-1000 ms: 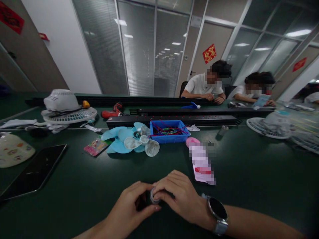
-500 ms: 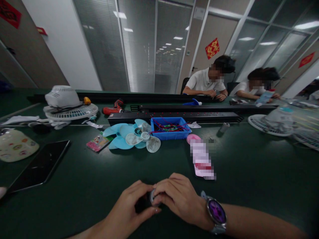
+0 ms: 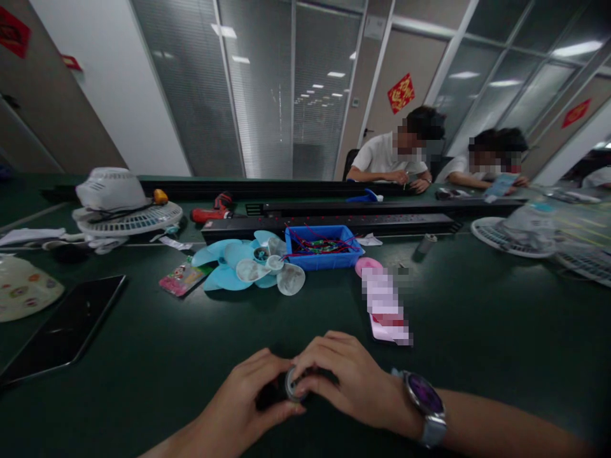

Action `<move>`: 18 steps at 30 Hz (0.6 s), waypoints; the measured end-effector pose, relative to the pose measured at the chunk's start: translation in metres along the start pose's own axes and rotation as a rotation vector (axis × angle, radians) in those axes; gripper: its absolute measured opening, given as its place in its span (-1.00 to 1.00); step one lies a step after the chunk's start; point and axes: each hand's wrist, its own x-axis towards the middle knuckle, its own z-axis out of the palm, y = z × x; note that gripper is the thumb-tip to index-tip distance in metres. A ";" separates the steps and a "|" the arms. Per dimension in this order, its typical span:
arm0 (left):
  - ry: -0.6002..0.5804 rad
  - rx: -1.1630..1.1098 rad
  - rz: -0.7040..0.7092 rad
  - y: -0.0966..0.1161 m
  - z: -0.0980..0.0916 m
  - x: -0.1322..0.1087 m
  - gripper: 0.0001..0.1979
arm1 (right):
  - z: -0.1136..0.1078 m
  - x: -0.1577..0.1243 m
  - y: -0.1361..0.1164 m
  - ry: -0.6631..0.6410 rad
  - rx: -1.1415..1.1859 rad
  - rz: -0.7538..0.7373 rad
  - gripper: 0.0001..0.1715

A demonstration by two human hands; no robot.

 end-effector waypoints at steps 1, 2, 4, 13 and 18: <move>0.001 -0.002 0.004 -0.001 0.000 0.001 -0.75 | -0.001 0.000 0.000 -0.008 0.006 0.017 -0.91; 0.005 -0.005 0.006 -0.001 0.000 0.003 -0.75 | -0.002 0.001 0.001 -0.002 0.006 0.023 -0.93; 0.019 -0.011 0.004 -0.002 0.000 0.007 -0.74 | -0.003 0.002 0.002 0.026 -0.011 0.016 -0.96; 0.033 -0.001 -0.121 -0.001 -0.004 0.008 -0.66 | -0.016 -0.001 0.011 0.260 -0.053 0.136 -0.94; 0.041 0.005 -0.189 -0.004 -0.009 0.000 -0.60 | -0.031 -0.025 0.049 0.302 -0.384 0.140 -0.92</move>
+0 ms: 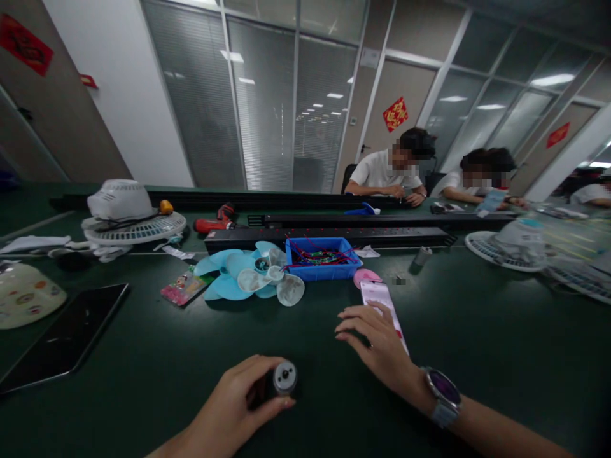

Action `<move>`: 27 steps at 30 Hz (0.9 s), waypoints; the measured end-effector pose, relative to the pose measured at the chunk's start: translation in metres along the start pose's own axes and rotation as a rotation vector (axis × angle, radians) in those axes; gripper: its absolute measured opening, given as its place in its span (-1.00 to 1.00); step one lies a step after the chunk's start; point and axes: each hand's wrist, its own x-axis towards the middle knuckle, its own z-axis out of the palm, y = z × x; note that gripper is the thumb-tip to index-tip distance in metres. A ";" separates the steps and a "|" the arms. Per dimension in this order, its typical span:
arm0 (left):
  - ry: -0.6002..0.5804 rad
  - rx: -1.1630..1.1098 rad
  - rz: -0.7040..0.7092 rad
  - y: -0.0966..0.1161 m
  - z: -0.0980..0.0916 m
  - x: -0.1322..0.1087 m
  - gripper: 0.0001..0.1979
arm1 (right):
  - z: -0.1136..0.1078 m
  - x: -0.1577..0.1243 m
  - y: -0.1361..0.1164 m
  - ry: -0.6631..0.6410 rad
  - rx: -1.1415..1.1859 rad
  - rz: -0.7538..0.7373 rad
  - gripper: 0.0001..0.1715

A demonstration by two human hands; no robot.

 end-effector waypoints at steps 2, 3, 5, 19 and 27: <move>0.012 0.013 -0.011 0.000 0.000 0.000 -0.60 | 0.003 -0.007 0.013 -0.028 -0.098 0.013 -0.91; 0.018 0.019 -0.012 0.001 0.000 0.001 -0.61 | 0.005 -0.009 0.017 -0.047 -0.137 0.024 -0.90; 0.029 0.031 -0.002 0.002 0.000 0.002 -0.62 | 0.008 -0.012 0.020 -0.084 -0.192 0.044 -0.88; 0.054 0.046 0.045 0.000 0.002 0.002 -0.64 | 0.007 -0.016 0.022 -0.101 -0.273 0.013 -0.85; 0.088 -0.006 0.043 0.004 0.001 0.007 -0.66 | -0.002 0.004 -0.022 -0.018 0.112 -0.041 -0.90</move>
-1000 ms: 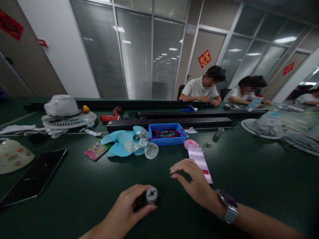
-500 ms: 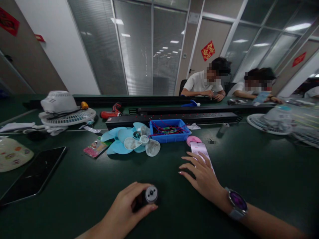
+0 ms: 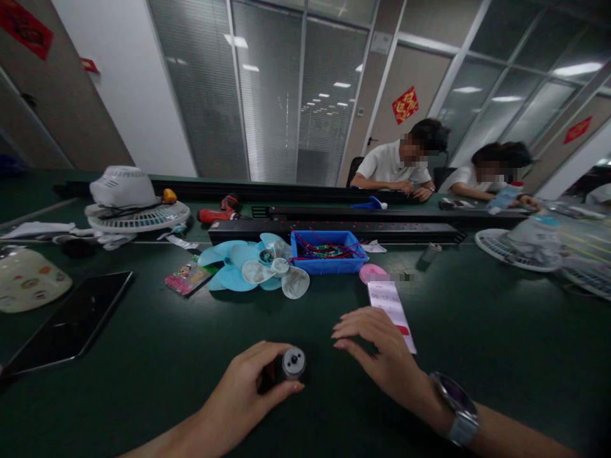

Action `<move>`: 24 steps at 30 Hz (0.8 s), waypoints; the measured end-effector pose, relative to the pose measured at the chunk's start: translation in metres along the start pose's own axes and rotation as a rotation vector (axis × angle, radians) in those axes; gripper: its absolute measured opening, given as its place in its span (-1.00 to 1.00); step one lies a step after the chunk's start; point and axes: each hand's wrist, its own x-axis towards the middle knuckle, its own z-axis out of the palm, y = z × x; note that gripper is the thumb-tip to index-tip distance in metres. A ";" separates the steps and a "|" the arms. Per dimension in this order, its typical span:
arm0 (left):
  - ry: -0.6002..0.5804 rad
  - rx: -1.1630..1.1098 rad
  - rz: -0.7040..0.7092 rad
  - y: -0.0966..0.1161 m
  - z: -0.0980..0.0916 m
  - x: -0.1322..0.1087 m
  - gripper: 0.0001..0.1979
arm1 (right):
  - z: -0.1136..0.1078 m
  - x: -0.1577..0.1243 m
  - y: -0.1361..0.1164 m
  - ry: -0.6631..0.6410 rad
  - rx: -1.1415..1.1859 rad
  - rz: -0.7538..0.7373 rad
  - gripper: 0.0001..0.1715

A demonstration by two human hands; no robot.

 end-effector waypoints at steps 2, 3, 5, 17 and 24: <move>0.005 -0.015 0.011 -0.001 0.001 0.000 -0.66 | 0.005 0.010 -0.021 -0.051 0.137 -0.032 -0.91; 0.011 -0.021 0.017 -0.002 0.001 -0.001 -0.66 | 0.008 0.015 -0.029 -0.083 0.175 -0.073 -0.91; 0.024 -0.030 0.027 -0.003 0.002 -0.001 -0.67 | 0.017 0.022 -0.040 -0.109 0.200 -0.151 -0.89; 0.029 -0.051 0.057 -0.004 0.003 -0.001 -0.72 | 0.034 0.022 -0.037 -0.156 0.183 -0.199 -0.81; 0.034 -0.050 0.059 -0.003 0.003 -0.002 -0.74 | 0.037 0.022 -0.035 -0.174 0.216 -0.171 -0.82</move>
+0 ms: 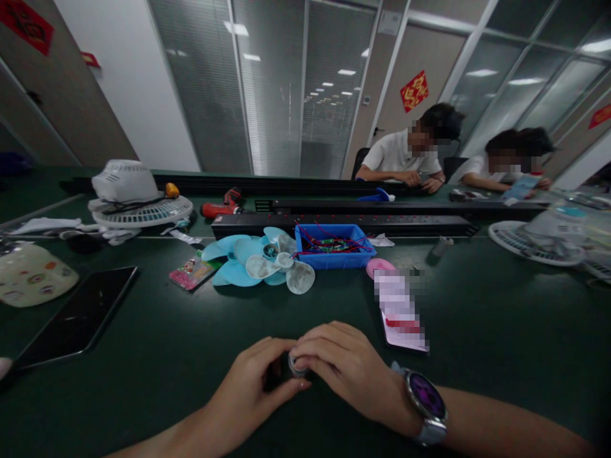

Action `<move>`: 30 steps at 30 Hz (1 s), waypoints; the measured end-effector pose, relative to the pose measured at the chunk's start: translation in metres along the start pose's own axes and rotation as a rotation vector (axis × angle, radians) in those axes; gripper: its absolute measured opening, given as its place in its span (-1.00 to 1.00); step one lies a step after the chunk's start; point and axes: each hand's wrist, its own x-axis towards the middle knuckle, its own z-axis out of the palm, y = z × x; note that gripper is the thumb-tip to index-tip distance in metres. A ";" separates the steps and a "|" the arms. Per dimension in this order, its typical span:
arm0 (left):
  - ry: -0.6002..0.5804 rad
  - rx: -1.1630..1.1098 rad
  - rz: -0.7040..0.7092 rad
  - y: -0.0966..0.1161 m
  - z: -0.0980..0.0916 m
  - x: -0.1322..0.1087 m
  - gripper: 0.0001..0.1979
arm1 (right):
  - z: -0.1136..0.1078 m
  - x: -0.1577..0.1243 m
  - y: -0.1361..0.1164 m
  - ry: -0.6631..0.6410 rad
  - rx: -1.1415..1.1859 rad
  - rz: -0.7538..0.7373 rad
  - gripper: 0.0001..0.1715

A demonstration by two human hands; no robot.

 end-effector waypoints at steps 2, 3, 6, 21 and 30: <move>-0.008 0.000 -0.008 0.000 0.000 0.000 -0.75 | 0.001 0.001 0.000 0.000 0.046 0.058 -0.85; -0.014 0.001 -0.013 0.000 0.000 0.001 -0.75 | 0.002 0.001 0.000 0.004 0.085 0.105 -0.87; -0.024 0.011 -0.026 -0.001 0.000 0.001 -0.74 | 0.005 0.004 -0.001 0.037 0.249 0.255 -0.94; -0.007 0.034 0.019 -0.001 0.000 0.002 -0.81 | 0.009 -0.003 0.000 0.057 0.351 0.299 -0.75; -0.035 0.004 0.021 -0.002 -0.001 0.003 -0.74 | 0.009 -0.001 -0.003 0.135 0.426 0.331 -0.86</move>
